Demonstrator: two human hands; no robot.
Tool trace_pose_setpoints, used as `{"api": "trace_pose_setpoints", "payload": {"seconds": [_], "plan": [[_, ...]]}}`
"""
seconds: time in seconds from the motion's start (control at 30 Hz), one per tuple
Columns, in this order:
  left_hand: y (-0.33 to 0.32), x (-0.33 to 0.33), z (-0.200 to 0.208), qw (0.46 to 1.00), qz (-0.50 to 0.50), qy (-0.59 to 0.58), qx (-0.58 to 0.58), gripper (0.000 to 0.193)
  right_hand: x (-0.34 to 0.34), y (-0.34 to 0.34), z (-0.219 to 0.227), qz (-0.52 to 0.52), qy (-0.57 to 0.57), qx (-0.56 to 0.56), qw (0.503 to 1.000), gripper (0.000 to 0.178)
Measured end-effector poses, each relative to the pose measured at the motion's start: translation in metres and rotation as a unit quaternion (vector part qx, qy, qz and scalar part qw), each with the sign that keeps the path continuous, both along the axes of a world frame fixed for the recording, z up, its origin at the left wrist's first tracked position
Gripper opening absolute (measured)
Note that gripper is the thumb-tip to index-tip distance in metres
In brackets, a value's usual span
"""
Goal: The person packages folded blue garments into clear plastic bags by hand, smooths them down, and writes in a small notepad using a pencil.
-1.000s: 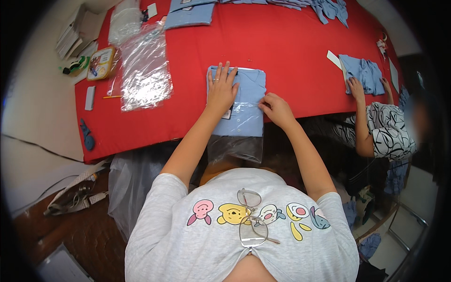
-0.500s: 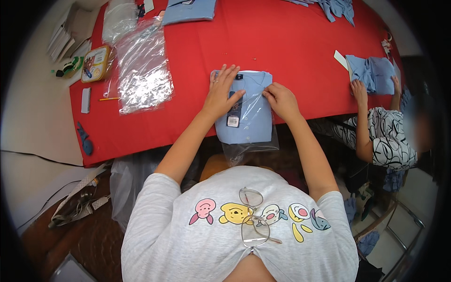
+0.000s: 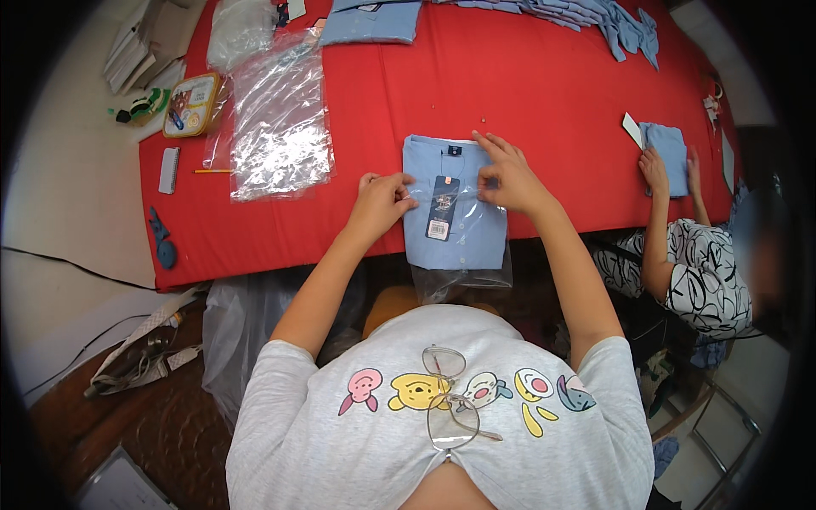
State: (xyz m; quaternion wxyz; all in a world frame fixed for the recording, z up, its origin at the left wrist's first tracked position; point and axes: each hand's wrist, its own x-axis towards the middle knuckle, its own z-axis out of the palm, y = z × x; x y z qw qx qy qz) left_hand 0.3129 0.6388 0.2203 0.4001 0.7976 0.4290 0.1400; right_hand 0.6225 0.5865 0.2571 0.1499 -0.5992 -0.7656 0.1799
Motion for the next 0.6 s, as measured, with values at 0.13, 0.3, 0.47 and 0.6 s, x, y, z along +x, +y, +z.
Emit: {"api": "trace_pose_setpoints", "payload": {"seconds": [0.13,0.3,0.47,0.6], "plan": [[0.015,0.007,0.015,0.993,-0.057,0.044,0.095,0.014,-0.005,0.037,0.018,0.005,-0.002,-0.164,0.986,0.015],[0.052,0.024,-0.003,0.960,-0.133,0.035,0.245,0.017,0.000,0.057,0.006,0.046,0.043,-0.174,0.983,0.017],[0.105,0.040,0.004,0.991,-0.117,0.068,-0.003,0.019,0.020,0.053,-0.005,0.008,0.126,-0.160,0.979,0.011],[0.121,0.034,0.004,0.993,-0.019,-0.020,-0.115,0.021,0.035,0.048,0.012,-0.116,0.181,-0.182,0.959,0.008]]}}
